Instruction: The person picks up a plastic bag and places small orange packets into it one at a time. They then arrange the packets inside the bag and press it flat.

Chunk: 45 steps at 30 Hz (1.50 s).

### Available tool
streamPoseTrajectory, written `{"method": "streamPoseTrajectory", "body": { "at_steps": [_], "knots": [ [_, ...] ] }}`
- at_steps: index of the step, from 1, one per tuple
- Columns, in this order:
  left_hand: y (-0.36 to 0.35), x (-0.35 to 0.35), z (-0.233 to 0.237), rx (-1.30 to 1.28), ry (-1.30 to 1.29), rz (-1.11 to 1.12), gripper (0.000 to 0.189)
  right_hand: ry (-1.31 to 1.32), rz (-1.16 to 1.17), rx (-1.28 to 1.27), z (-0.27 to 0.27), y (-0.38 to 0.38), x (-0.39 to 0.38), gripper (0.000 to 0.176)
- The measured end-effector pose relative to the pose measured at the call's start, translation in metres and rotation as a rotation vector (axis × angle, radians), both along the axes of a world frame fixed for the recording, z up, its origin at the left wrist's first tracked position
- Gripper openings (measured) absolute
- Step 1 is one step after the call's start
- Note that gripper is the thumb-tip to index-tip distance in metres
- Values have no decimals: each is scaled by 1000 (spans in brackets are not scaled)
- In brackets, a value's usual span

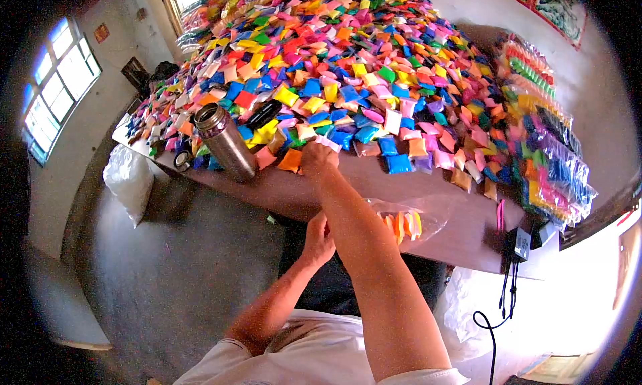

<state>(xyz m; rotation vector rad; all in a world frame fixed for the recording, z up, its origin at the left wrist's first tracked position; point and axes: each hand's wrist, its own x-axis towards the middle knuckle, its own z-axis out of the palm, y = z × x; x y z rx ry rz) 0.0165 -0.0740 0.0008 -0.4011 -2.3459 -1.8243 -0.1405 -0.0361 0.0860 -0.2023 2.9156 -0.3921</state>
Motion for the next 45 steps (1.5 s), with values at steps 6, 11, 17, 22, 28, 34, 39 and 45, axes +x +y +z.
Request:
{"method": "streamPoseTrajectory", "body": {
  "at_steps": [6,11,17,22,28,34,39,45],
  "knots": [
    [-1,3,11,52,44,-19,24,3,-44,-107,-20,15,-20,37],
    [-1,3,10,45,39,-28,27,-59,56,72,7,17,-8,52],
    [-2,4,2,146,-73,-80,24,11,-82,-9,-30,10,-20,55],
    [0,3,7,176,-72,-64,21,29,60,-54,-21,16,-20,50],
    [2,6,4,228,-79,-47,22,-131,212,-475,27,9,-9,32],
    [2,3,6,181,63,-20,20,-70,109,-230,-8,9,-46,33],
    [2,4,8,113,8,-26,21,-229,39,-649,17,-3,-29,31],
    [-3,5,3,13,-9,-59,21,-167,36,-302,-11,-24,-22,55]
  ]
}}
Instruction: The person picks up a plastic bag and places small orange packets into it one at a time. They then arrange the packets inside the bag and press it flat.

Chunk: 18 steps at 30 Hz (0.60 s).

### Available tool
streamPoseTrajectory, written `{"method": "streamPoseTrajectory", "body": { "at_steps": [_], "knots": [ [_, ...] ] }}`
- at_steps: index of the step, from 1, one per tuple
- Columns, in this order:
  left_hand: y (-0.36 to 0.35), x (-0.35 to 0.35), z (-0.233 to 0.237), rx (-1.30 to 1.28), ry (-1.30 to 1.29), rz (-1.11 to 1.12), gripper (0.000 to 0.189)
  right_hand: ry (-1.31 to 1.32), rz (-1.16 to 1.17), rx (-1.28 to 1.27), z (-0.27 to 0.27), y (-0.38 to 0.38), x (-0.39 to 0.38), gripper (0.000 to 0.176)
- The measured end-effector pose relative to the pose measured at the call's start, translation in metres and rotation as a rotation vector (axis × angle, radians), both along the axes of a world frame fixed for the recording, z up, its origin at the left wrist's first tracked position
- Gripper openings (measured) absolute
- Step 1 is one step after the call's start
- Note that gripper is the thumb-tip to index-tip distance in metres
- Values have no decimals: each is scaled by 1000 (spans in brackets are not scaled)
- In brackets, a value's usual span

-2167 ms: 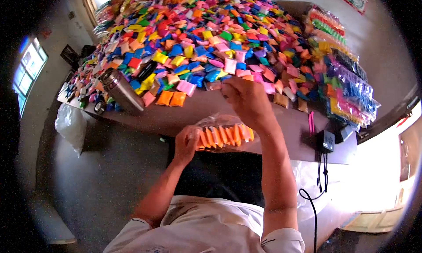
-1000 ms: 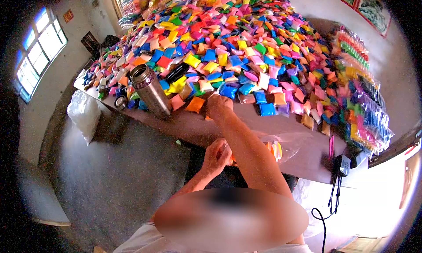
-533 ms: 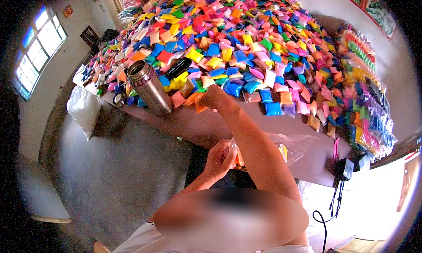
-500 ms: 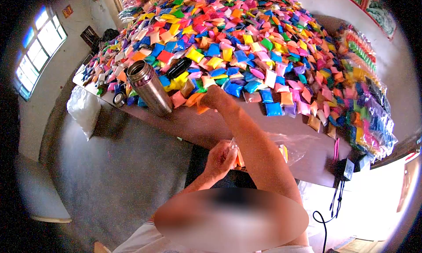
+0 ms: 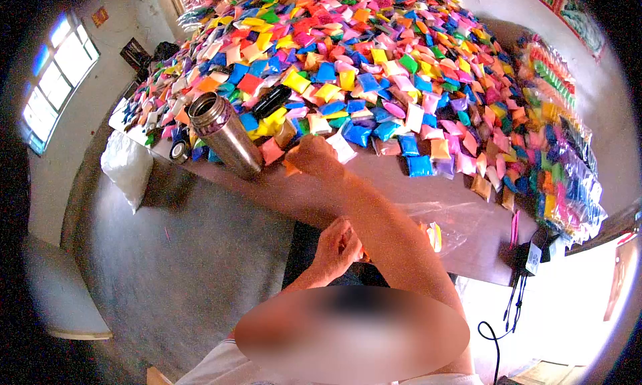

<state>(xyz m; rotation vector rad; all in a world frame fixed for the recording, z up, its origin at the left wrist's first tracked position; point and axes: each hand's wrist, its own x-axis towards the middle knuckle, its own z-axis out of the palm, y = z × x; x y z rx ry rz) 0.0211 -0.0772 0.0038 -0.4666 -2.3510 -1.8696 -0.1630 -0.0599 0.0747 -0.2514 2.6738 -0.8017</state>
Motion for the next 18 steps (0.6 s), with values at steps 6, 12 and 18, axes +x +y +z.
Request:
{"method": "streamPoseTrajectory", "body": {
  "at_steps": [6,12,18],
  "knots": [
    [0,1,-6,-14,-137,-49,22,281,-118,-11,-19,-6,4,52],
    [7,-1,-3,143,44,20,20,89,144,-110,20,32,-6,53],
    [6,-3,-6,158,89,30,19,294,24,-574,118,118,37,45]
  ]
}}
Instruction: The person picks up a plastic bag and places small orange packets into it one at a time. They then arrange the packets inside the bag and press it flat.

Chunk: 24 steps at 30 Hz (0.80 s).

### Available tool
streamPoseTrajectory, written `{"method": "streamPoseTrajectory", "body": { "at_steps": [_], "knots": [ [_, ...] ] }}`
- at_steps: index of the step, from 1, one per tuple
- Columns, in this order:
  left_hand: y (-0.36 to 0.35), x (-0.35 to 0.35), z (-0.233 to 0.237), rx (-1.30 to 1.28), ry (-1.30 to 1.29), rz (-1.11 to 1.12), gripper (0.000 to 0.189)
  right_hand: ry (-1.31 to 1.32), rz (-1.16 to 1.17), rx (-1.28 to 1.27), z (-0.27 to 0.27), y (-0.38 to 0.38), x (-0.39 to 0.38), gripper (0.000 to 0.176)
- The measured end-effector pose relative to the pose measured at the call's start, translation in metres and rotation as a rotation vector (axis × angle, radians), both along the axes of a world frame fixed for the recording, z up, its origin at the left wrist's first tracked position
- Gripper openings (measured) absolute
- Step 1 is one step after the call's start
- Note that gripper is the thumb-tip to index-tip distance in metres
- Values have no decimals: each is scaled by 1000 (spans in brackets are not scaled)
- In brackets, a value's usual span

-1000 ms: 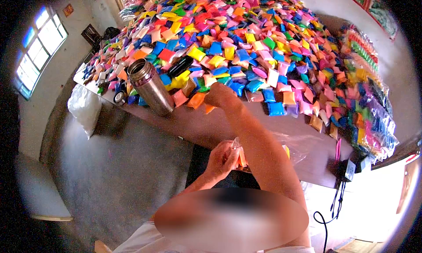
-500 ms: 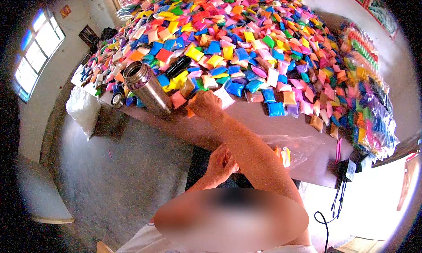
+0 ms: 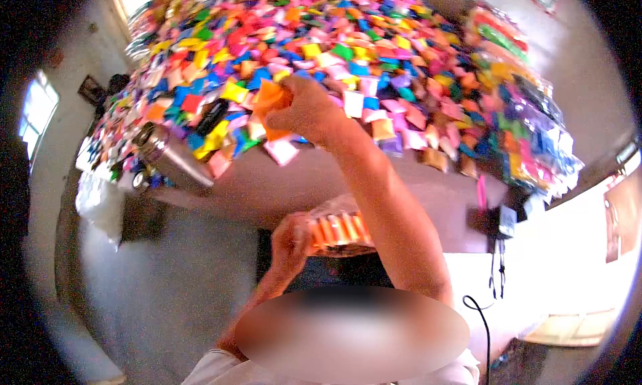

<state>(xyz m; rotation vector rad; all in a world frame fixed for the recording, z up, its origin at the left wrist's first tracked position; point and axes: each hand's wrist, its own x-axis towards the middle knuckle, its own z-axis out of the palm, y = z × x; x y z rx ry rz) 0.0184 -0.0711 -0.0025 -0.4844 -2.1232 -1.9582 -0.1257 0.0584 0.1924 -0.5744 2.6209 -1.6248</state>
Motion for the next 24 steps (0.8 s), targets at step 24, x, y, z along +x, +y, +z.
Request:
{"method": "streamPoseTrajectory", "body": {
  "at_steps": [24],
  "knots": [
    [4,-5,6,-152,73,36,31,-31,-1060,582,-139,211,195,43]
  ]
}}
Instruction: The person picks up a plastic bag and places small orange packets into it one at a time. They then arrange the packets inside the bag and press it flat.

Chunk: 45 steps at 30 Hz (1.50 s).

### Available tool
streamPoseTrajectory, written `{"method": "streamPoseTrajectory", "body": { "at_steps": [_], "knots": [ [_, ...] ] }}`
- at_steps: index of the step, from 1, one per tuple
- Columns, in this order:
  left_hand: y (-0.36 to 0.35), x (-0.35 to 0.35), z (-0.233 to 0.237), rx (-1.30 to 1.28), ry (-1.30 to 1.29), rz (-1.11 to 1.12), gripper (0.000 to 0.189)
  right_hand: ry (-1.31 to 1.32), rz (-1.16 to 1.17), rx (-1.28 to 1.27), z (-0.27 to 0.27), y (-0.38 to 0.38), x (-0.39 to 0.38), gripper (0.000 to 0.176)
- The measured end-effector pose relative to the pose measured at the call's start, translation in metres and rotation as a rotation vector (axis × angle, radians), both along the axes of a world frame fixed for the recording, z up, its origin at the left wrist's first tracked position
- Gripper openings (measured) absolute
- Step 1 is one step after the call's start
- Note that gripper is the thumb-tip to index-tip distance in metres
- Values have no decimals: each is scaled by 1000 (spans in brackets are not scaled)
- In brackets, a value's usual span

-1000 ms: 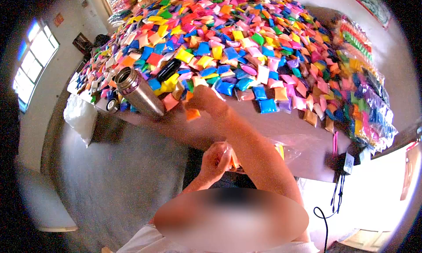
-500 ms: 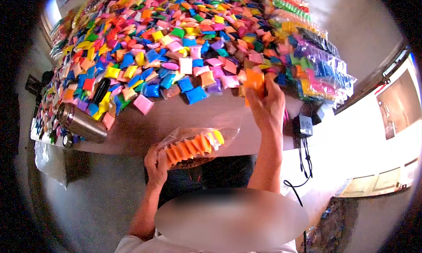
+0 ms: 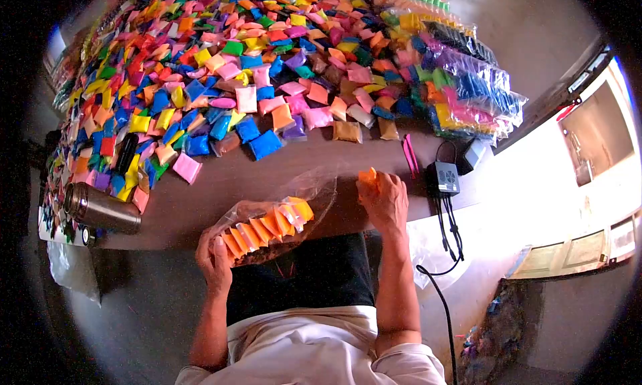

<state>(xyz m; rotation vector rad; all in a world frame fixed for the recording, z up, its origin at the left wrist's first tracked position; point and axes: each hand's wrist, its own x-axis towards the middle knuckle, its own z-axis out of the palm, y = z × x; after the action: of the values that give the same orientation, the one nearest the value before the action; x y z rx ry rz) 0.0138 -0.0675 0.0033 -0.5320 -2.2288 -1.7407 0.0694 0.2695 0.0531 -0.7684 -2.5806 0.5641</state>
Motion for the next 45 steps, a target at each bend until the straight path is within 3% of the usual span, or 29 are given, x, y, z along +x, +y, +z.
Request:
{"method": "streamPoseTrajectory", "body": {
  "at_steps": [4,6,13,16,18,25,27,33,35,37,39,44,45],
  "knots": [
    [-1,1,-3,-16,-18,19,31,-81,18,-133,3,-4,9,51],
    [0,0,-3,-15,-20,10,32,66,59,-222,0,-8,14,61],
    [-1,1,-6,-21,-28,13,34,150,26,-208,-14,-22,21,66],
    [-3,1,-6,-55,-48,15,35,188,78,-99,-13,-31,23,65],
    [-3,0,-5,-59,-38,16,36,113,18,-47,-12,-31,21,55],
    [-1,1,-6,-43,-37,23,36,198,-97,-86,-28,-4,23,36],
    [-1,0,-7,-46,-6,14,35,580,-157,-727,-16,-4,25,33],
    [1,0,-8,-29,-6,21,35,579,-107,-894,-25,-18,27,33],
    [1,0,-7,-29,-5,23,35,498,-138,-649,-26,-32,19,32],
    [1,0,-6,-28,-5,25,35,479,-150,-570,-37,-38,16,29],
    [0,0,-5,-44,-14,31,35,262,-159,-146,-41,-42,15,29],
    [-1,1,-6,-48,-22,18,34,164,-117,-176,-26,-36,17,22],
    [-2,1,-7,-38,-44,11,33,202,-160,-305,-27,-32,17,21]
  ]
}}
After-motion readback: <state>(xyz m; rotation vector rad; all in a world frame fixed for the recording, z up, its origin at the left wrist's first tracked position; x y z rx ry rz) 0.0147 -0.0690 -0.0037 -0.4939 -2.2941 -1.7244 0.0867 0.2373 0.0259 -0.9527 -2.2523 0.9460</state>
